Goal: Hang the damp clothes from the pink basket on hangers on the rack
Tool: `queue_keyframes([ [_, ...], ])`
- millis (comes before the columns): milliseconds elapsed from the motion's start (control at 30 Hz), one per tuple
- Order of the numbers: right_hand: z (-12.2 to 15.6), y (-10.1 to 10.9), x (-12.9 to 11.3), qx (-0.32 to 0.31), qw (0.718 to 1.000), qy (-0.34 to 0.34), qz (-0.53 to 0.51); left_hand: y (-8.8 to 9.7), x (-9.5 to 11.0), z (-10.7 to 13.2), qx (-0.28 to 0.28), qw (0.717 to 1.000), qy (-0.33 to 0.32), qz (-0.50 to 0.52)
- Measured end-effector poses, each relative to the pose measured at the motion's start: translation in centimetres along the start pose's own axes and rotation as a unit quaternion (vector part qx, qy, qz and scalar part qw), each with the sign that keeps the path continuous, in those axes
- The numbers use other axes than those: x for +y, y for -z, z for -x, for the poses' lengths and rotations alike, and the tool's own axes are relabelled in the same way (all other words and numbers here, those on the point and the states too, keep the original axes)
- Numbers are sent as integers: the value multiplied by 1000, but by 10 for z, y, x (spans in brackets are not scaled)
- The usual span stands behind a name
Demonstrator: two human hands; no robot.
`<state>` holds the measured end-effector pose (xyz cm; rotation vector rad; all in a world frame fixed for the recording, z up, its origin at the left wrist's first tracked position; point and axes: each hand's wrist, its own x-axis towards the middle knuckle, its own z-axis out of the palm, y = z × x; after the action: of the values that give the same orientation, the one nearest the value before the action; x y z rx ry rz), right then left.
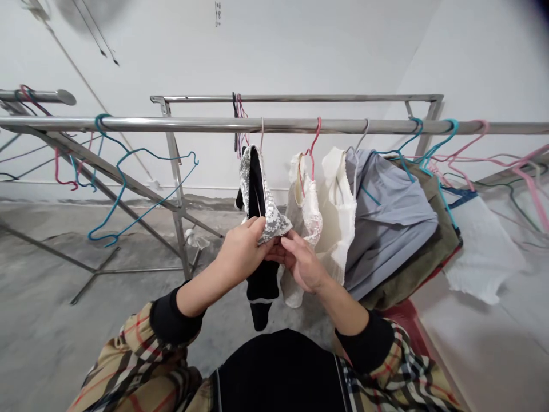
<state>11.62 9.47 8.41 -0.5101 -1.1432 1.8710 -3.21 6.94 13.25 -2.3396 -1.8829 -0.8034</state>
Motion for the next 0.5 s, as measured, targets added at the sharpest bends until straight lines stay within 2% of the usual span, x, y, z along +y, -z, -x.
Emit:
queue_keyframes([
  [133,-3,-13,-4,13,1000,-16,-16,-23,0,18,32,993,-43,-109],
  [267,-11,-23,-4,80,997,-17,-15,-39,0,32,79,990,-71,-94],
  [400,-18,-20,-1,179,982,-37,-37,-33,-3,35,50,990,-90,92],
  [500,-19,-18,1,186,978,-55,-70,-25,-11,30,27,955,-32,294],
])
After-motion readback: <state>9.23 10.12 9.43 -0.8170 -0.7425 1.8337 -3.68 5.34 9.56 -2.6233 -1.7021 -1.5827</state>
